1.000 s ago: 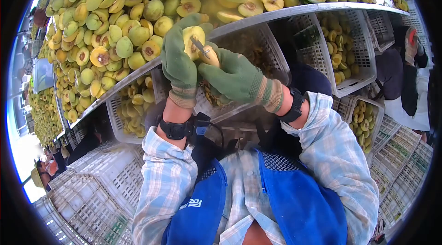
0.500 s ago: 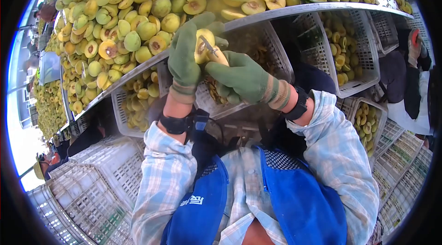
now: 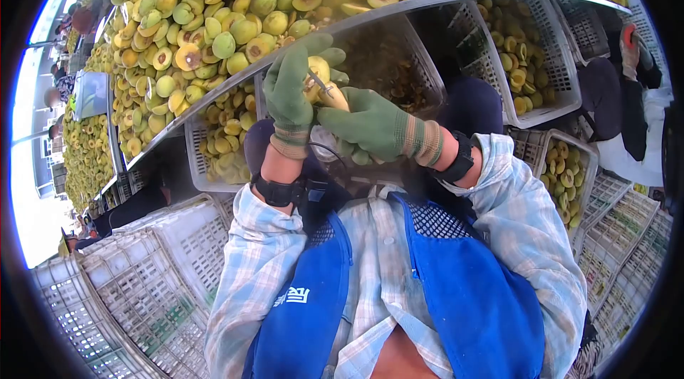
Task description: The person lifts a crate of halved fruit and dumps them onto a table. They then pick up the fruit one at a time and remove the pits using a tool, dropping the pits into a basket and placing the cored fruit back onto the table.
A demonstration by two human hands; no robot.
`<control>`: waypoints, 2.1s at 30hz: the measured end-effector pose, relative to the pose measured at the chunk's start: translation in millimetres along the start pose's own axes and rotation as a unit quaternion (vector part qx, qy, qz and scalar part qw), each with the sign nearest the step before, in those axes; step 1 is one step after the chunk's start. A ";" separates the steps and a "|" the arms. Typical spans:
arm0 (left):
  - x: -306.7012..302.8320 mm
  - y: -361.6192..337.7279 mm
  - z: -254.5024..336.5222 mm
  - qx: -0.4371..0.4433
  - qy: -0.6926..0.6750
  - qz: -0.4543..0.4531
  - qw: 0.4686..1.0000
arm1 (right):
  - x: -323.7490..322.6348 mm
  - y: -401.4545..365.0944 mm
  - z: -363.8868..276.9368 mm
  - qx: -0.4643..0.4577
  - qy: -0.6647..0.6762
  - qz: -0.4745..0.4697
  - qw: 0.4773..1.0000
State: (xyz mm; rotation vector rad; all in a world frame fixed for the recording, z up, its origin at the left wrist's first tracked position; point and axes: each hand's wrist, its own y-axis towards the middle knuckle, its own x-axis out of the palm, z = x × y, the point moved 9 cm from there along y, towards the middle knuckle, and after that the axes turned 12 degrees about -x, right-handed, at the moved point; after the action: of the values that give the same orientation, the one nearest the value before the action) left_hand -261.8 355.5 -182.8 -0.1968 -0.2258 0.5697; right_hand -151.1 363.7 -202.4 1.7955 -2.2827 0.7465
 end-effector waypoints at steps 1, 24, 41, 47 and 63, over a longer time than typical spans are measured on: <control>-0.5 -2.5 -4.5 -0.021 -0.033 -0.011 0.999 | 1.6 -4.7 -4.0 -0.006 -0.011 0.003 1.000; 2.0 -44.6 -18.9 -0.114 -0.148 -0.057 0.981 | 38.0 -31.7 2.0 0.031 -0.186 -0.007 0.982; 18.0 -46.9 0.1 -0.042 -0.144 -0.059 0.987 | 49.7 -44.8 -6.6 0.043 0.232 -0.076 0.969; 25.1 -46.7 13.1 0.084 -0.001 -0.044 0.996 | 72.1 -35.4 -1.7 0.059 0.587 -0.211 0.779; -54.9 26.4 -31.1 0.072 -0.076 0.122 0.987 | -0.6 9.5 13.0 -0.060 0.146 0.173 0.972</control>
State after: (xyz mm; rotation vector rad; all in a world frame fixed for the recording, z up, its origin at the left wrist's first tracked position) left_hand -311.9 343.1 -227.6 -0.0409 -0.3100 0.8418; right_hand -157.5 359.7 -216.7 1.1593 -2.4007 0.8379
